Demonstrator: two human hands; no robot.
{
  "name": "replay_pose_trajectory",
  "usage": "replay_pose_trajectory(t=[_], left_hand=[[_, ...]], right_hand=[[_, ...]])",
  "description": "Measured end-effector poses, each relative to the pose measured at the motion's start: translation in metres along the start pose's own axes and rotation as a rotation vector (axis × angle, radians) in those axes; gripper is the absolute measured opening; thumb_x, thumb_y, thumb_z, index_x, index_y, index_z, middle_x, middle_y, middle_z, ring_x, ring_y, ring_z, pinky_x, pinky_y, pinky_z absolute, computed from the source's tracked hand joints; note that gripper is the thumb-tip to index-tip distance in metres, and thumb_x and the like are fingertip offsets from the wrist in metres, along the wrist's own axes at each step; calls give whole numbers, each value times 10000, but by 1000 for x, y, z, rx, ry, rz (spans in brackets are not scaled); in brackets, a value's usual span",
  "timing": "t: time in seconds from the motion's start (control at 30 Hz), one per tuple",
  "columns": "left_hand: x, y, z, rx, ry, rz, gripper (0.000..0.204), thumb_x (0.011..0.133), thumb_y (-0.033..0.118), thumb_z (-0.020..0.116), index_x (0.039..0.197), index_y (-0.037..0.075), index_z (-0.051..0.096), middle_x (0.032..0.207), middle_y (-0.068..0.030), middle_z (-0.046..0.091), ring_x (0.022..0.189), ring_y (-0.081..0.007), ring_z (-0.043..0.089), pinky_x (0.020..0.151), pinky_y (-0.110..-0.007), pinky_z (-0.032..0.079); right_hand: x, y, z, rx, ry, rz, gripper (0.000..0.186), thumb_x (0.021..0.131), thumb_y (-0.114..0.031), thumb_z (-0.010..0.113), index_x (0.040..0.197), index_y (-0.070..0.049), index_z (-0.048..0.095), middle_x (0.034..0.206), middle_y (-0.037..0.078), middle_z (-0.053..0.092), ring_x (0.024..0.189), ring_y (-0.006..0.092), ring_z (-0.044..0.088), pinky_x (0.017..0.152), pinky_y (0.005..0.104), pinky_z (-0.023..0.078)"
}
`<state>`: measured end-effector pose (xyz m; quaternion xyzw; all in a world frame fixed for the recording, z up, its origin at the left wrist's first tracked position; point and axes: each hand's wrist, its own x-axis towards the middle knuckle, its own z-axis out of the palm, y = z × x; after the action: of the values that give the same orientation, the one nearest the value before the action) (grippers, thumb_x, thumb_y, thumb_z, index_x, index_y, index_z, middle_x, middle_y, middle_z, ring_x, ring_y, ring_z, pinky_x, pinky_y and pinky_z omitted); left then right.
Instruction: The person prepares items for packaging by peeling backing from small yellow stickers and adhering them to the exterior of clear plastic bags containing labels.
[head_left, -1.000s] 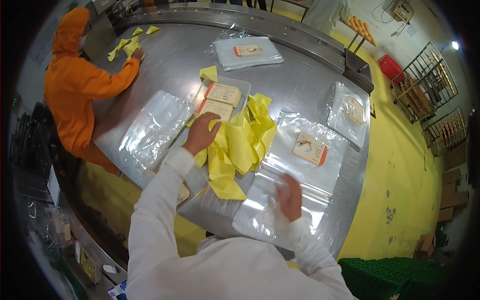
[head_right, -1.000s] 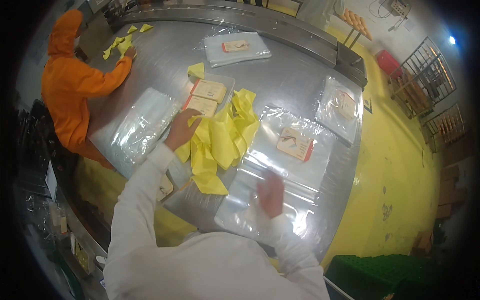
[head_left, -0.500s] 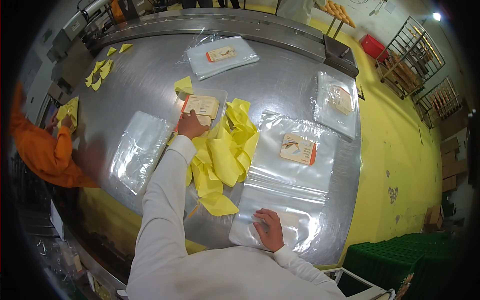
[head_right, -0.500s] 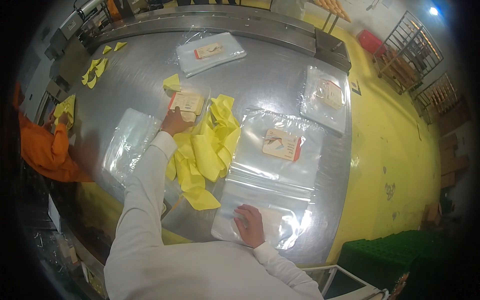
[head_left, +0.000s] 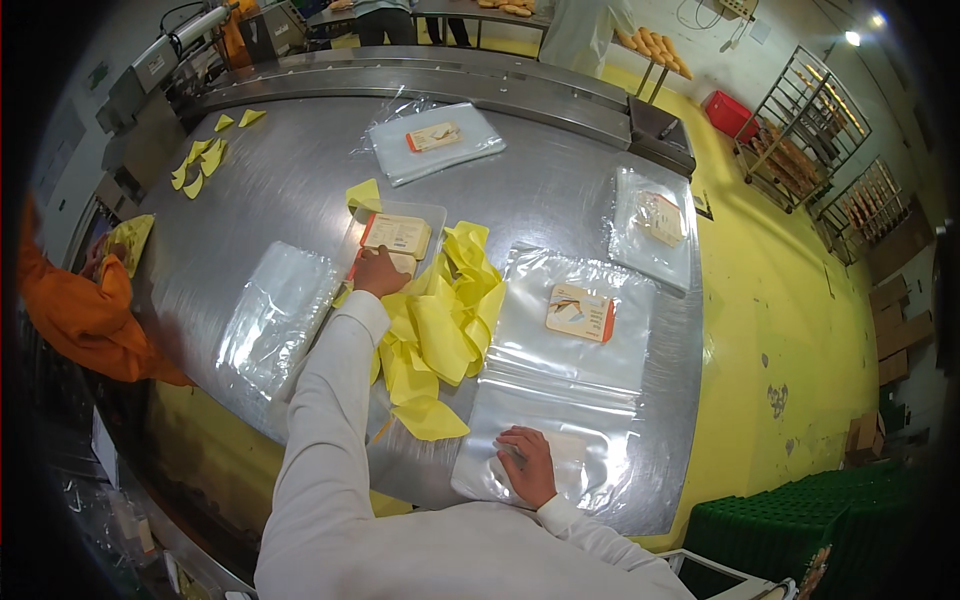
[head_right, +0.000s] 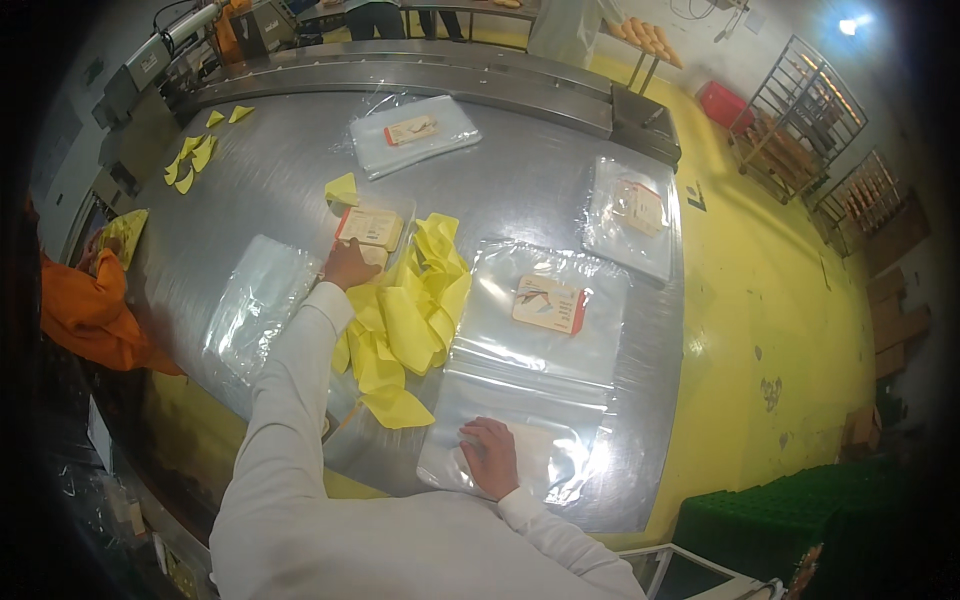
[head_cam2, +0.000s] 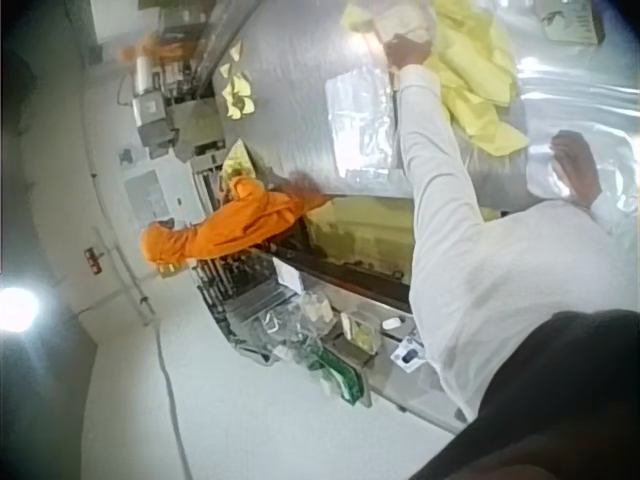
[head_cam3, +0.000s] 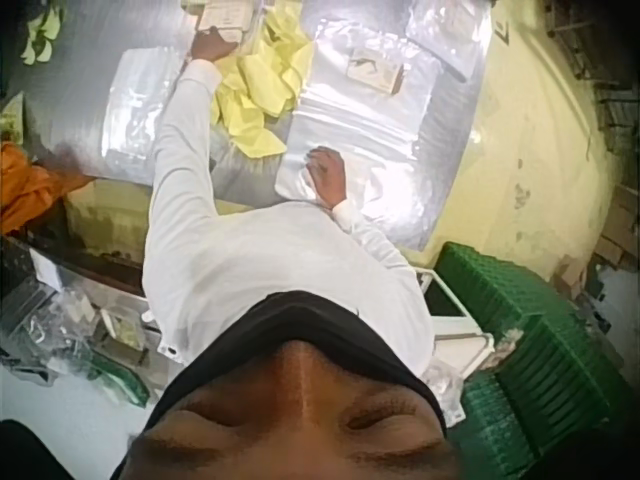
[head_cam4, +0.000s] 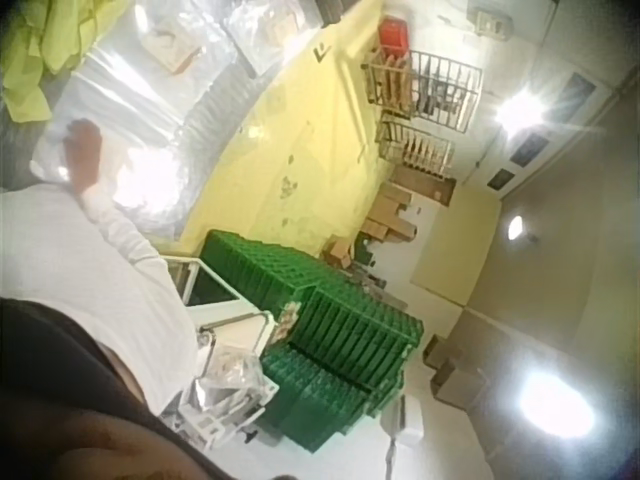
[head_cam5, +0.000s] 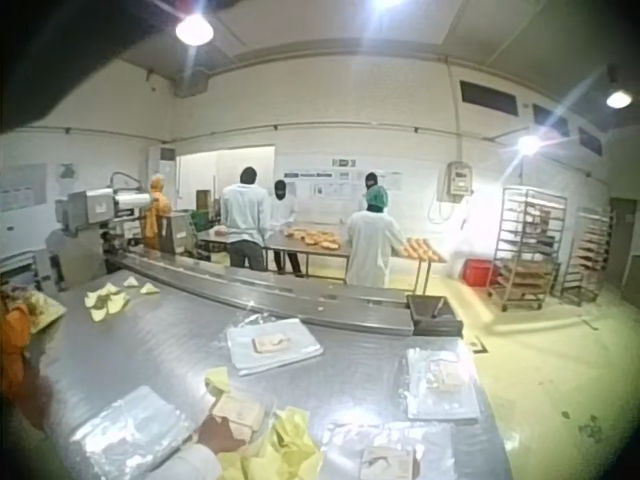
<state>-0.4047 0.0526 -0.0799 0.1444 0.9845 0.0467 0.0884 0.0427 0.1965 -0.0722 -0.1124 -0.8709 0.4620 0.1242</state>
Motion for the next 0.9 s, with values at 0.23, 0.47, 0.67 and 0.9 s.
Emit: replay_pose_trajectory(t=[0.23,0.47,0.67,0.9], left_hand=[[-7,12,-13,115,-71,11,958,725,570,733,1389,-51,433,1327,-322,555,1281,-442,528,1014,-489,473],[3,-4,-13,13,-102,17,983,683,583,770,1400,-12,459,1356,-316,538,1272,-403,556,1016,-420,499],[2,-6,-24,-67,-147,2,893,664,566,789,1333,25,549,1385,-270,533,1214,-368,603,1011,-414,506],[5,-19,-34,-280,-195,-11,639,751,495,712,1172,19,644,1221,-248,645,1115,-380,650,948,-453,514]], right_hand=[[-2,0,0,3,11,-8,224,838,-71,727,1060,-91,705,1122,72,692,1188,312,579,1033,430,416],[-2,2,0,-25,-1,-22,242,836,-91,726,1076,-99,691,1130,69,678,1177,310,585,1007,434,426],[-2,4,0,-18,2,-6,232,842,-98,722,1072,-101,691,1123,69,682,1181,310,584,1002,439,425],[-4,4,1,-13,10,-8,223,847,-107,719,1068,-106,692,1119,69,684,1199,309,574,1002,442,421]])
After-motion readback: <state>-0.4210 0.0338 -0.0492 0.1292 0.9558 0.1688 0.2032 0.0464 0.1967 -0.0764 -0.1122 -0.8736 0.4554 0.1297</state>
